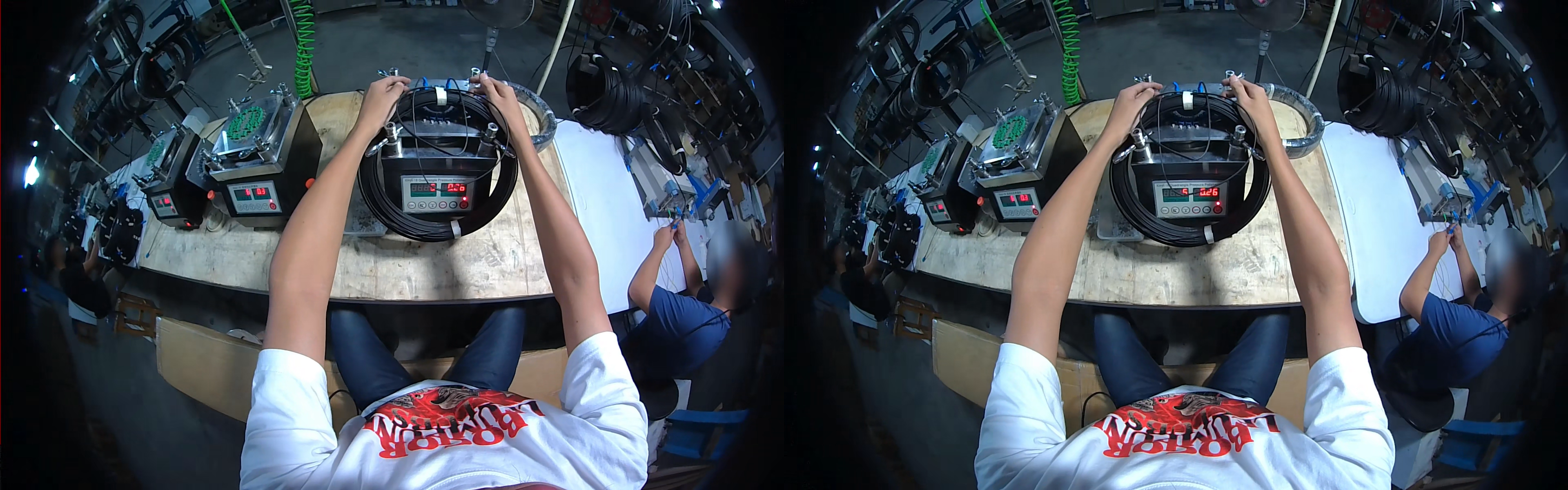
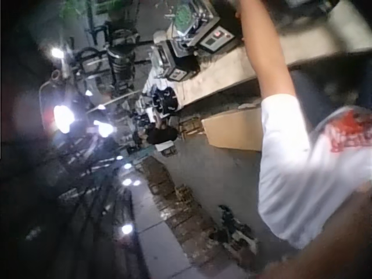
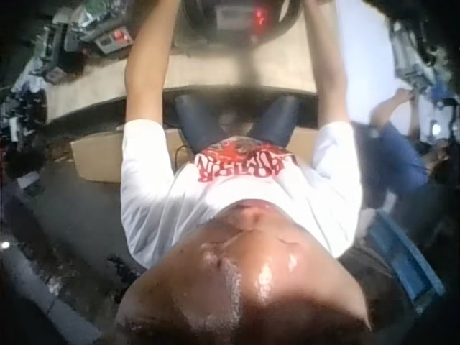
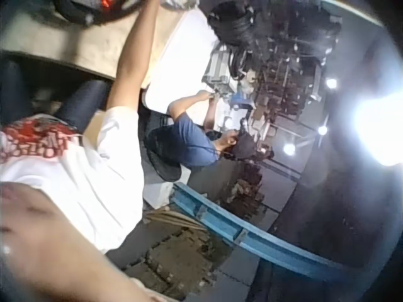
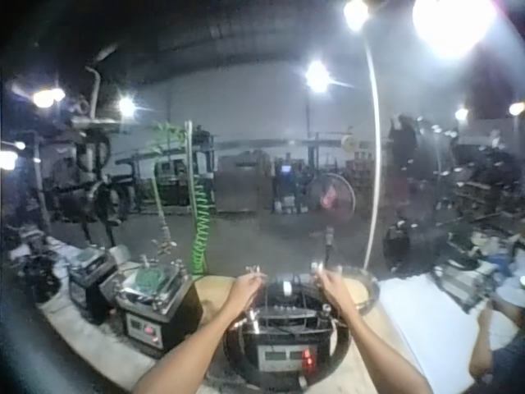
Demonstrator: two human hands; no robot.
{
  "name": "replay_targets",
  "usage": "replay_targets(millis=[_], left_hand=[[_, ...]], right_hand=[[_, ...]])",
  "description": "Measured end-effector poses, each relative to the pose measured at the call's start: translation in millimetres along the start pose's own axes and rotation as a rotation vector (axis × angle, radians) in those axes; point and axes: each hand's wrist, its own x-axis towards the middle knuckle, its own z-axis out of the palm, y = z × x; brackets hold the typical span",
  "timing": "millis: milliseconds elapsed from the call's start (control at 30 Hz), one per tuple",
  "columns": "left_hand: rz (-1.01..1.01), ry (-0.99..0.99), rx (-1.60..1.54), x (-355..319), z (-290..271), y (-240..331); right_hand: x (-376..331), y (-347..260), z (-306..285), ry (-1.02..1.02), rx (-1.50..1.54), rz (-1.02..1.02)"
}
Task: The recorder is using a specialized machine to assemble or test black fiber optic or electrical cable coils.
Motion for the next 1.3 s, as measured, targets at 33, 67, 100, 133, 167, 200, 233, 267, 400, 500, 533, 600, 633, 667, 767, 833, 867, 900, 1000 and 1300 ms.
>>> replay_targets(millis=[33, 67, 100, 133, 167, 200, 233, 267, 400, 500, 533, 600, 633, 667, 767, 833, 867, 900, 1000, 1300], left_hand=[[0.003, 0.0, 0.0, -0.6, 0.0, 1.1], [0.002, -0.024, 0.016, -1.3, -0.1, 3.0], [0.0, -0.048, 0.032, -1.9, 0.3, 4.7], [0.0, -0.056, 0.011, -2.2, 2.1, 6.1], [0.001, -0.052, 0.013, -1.3, 0.3, 4.4], [0.0, -0.048, -0.004, -0.2, -0.9, 2.6], [0.0, -0.044, -0.02, 0.4, -2.1, 0.6], [0.001, -0.043, -0.021, 0.9, -1.5, -0.2], [0.013, -0.012, -0.034, 0.5, -0.3, -2.9], [0.0, -0.004, -0.011, 0.4, 0.8, -2.8], [-0.001, 0.0, -0.006, 1.0, 2.0, -2.5], [-0.002, 0.007, 0.004, 0.6, 0.5, -4.4], [-0.003, 0.008, 0.001, -0.1, -0.5, -5.4], [-0.003, 0.008, -0.004, -0.3, -0.5, -5.0], [-0.018, -0.002, -0.014, -0.1, 0.2, -3.1], [-0.011, 0.0, -0.014, 0.5, 1.3, -1.1], [-0.01, 0.006, -0.012, -0.5, 0.3, -1.0], [-0.011, 0.009, -0.011, -1.8, -0.9, -0.9], [-0.018, 0.019, -0.047, -4.1, 0.2, 3.3], [-0.056, 0.002, -0.065, -4.6, 0.0, 2.2]], right_hand=[[0.2, 0.7, 0.1, 0.001, -0.001, -0.002], [-0.8, 0.9, 0.4, 0.004, 0.005, -0.002], [-1.7, 1.0, 0.1, 0.007, 0.01, -0.001], [-1.9, 1.1, -1.1, 0.005, 0.007, 0.007], [-2.3, -0.2, 0.2, 0.002, 0.009, 0.004], [-2.6, -1.3, 1.2, 0.008, 0.033, 0.018], [-2.9, -2.4, 2.3, 0.014, 0.057, 0.032], [-3.0, -2.3, 2.1, 0.013, 0.056, 0.03], [-4.9, -2.6, 2.9, 0.033, 0.035, 0.032], [-4.4, -2.3, 1.5, 0.033, 0.023, 0.036], [-3.9, -2.2, -0.4, 0.02, 0.017, 0.022], [-4.6, -5.6, 1.1, 0.004, 0.015, 0.007], [-6.2, -6.9, 2.3, 0.004, 0.016, -0.007], [-6.5, -7.3, 2.3, 0.005, 0.016, -0.022], [-4.0, -2.3, -0.1, 0.001, 0.0, -0.026], [-0.6, 4.1, -2.3, -0.004, 0.025, -0.019], [0.1, 2.0, -0.1, -0.014, 0.052, -0.01], [-1.1, 0.2, 1.8, -0.018, 0.053, -0.01], [-3.6, -1.1, 1.1, 0.001, 0.041, 0.055], [-2.6, 3.0, 1.2, 0.022, 0.033, -0.004]])
